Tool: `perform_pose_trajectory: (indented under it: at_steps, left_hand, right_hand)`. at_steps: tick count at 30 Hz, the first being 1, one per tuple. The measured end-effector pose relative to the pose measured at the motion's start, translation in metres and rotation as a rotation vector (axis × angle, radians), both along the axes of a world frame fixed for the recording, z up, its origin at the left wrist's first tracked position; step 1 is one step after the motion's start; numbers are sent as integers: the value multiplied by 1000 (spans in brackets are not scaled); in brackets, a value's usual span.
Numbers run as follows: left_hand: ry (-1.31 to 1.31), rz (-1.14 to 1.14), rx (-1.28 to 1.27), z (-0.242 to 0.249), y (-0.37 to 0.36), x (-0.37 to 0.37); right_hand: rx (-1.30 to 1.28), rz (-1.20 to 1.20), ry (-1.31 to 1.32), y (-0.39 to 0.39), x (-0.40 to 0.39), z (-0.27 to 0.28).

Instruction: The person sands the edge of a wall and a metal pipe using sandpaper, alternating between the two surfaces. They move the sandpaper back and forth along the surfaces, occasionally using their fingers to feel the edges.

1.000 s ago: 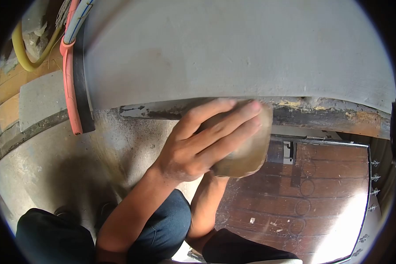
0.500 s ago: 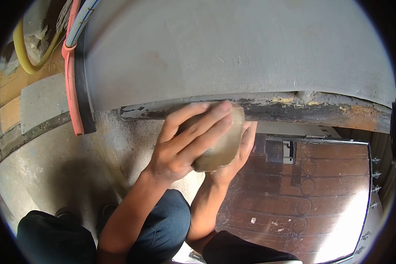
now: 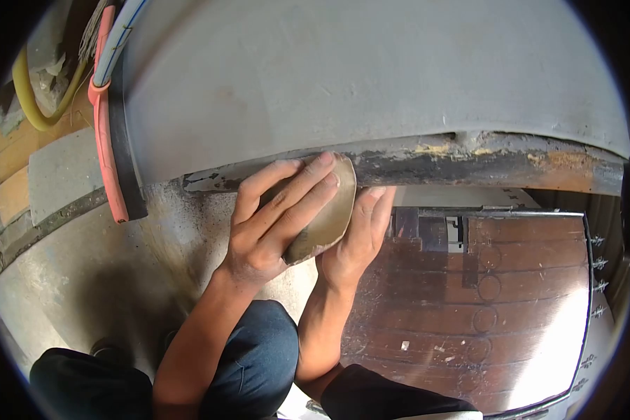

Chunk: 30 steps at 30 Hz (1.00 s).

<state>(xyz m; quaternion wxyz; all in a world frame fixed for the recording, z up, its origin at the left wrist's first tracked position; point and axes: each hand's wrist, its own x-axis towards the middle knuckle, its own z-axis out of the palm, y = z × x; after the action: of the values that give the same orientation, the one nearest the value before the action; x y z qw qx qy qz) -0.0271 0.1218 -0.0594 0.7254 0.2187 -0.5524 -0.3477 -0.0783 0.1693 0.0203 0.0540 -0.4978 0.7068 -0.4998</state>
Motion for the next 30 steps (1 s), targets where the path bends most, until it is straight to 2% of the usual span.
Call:
perform_pose_trajectory:
  at_steps: [3, 4, 6, 8, 12, 14, 15, 16, 18, 20, 23, 24, 27, 28, 30]
  left_hand:
    - [8, -49, -52, 25, -7, 5]
    - [62, -23, -75, 37, -10, -3]
    - [135, -18, -65, 45, -8, -10]
    - [96, -12, -60, 34, -9, -6]
    - [1, -18, -1, 5, -5, 1]
    - [20, -55, -6, 16, -7, 3]
    - [28, -66, -19, 27, -8, 4]
    - [27, -85, -95, 41, -13, 6]
    - [61, 54, -198, 54, -21, -12]
    - [73, 7, -181, 55, -23, -8]
    - [44, -33, -118, 34, -15, 2]
    - [19, -33, -92, 27, -13, 4]
    - [0, -15, -77, 34, -16, 0]
    - [31, -21, -89, 47, -19, -2]
    - [75, -47, -80, 62, -22, 2]
  right_hand:
    - [-25, -188, 66, -1, -1, -2]
    - [-40, -12, 102, 1, -4, 1]
    - [-39, 92, 64, 7, -3, 2]
    - [-23, 132, 21, 8, -3, 4]
    - [78, -52, 174, 5, -12, 2]
    - [31, -44, -18, 7, -11, 0]
    - [-54, 152, -25, 9, -13, -3]
    - [-49, 126, -81, 12, -17, -8]
    - [-44, 70, -196, 19, -25, -17]
    - [-87, 68, -248, 14, -13, -5]
    - [-24, 136, -14, 8, 1, 9]
    - [34, 29, -118, 4, 4, 12]
    - [67, -80, -184, 0, 1, 8]
    - [9, 57, -254, 2, -6, 3]
    - [-30, 169, -332, 4, -10, 1]
